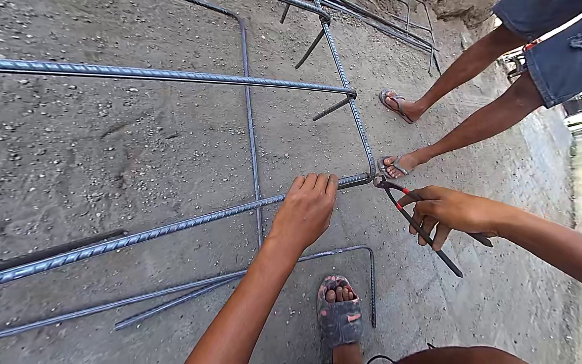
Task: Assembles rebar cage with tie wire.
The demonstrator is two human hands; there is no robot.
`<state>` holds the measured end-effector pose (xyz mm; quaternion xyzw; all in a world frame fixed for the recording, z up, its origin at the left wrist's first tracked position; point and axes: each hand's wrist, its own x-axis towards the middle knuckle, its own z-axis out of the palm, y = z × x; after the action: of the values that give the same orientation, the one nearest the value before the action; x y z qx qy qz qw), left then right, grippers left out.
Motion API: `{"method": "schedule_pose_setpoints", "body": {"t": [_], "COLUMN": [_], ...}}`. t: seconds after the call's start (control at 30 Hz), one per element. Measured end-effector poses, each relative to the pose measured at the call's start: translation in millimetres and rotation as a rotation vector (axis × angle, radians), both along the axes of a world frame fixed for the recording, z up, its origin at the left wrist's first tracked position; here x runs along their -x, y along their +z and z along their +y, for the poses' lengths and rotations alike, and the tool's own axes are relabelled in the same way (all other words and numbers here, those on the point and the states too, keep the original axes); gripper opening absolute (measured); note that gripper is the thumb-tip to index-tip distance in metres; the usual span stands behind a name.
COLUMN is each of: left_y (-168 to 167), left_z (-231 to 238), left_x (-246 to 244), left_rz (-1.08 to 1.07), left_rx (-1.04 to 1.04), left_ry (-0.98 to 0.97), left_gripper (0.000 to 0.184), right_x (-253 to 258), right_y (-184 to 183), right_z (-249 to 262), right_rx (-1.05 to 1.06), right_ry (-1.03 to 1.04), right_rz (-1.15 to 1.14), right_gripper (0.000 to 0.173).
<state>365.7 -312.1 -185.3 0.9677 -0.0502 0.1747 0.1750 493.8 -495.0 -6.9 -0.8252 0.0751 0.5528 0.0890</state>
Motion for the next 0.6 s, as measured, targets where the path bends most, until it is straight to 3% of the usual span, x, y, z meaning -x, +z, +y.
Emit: {"method": "schedule_pose_setpoints", "body": {"t": [0.17,0.4,0.5,0.6], "left_y": [-1,0,2,4], "left_z": [0,0,-1,1], "left_x": [-1,-1,-2,-8], "left_rz": [-0.003,-0.014,-0.014,0.003], "left_rx": [0.002,0.006,0.022,0.014], "left_ry": [-0.001,0.006,0.007,0.032], "left_gripper": [0.032,0.031,0.028,0.025], "right_x": [12,54,108,178], "right_y": [-4,-68,-104,-116], "right_z": [1,-60,-99,-154], "right_rx": [0.036,-0.333,-0.404,-0.417], "right_ry": [0.183,0.088,0.069,0.016], "right_rz": [-0.105,-0.352,-0.515,-0.550], "right_gripper": [0.031,0.041,0.044,0.043]}}
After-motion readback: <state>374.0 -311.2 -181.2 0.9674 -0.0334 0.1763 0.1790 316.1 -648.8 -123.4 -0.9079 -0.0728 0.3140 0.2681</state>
